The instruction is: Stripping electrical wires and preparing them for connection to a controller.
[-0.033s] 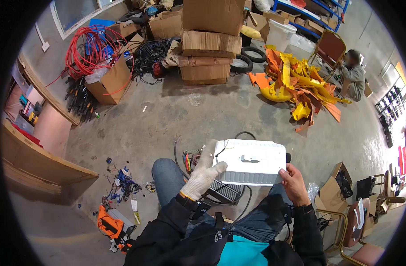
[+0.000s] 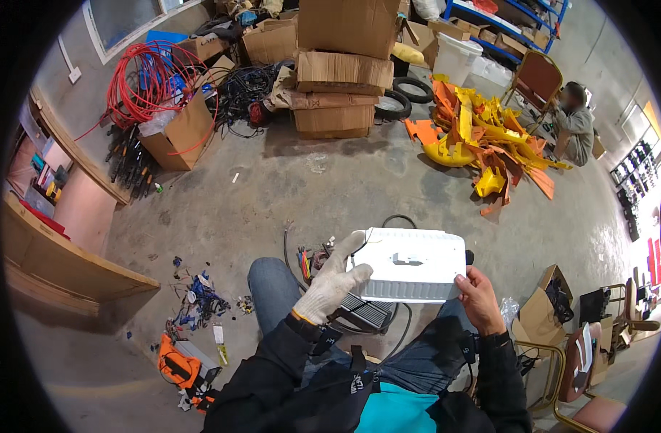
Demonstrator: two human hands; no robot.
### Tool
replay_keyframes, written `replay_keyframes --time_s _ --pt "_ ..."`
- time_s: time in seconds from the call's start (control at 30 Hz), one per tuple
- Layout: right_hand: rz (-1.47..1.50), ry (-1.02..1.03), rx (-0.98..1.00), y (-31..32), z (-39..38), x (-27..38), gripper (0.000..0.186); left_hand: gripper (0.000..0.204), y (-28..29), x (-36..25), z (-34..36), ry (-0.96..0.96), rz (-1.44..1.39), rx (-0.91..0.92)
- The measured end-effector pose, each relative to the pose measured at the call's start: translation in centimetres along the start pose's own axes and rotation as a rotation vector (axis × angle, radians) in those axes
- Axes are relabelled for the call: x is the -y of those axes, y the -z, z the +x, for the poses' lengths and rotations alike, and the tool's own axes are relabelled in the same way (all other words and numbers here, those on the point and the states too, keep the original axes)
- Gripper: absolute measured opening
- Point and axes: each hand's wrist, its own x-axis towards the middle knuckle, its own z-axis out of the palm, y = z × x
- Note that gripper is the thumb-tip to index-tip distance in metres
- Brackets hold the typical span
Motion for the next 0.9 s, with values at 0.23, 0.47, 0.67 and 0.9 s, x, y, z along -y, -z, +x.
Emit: replay_keyframes --time_s 0.23,0.47,0.67,0.9 --pt "0.053 -0.028 0.014 -0.4 0.3 1.4 0.03 0.038 0.8 -0.9 1.1 0.212 -0.09 0.046" --pt "-0.12 -0.112 0.088 -0.3 1.4 -0.5 0.035 0.055 1.4 -1.0 0.7 0.12 0.223 0.034" --pt "-0.26 -0.026 0.104 0.5 2.3 -2.7 0.037 0.034 0.3 -0.8 0.8 0.154 0.132 -0.021" --pt "-0.416 0.008 0.087 1.3 2.1 -2.5 0.042 0.021 0.2 1.1 1.8 0.301 0.031 -0.029"
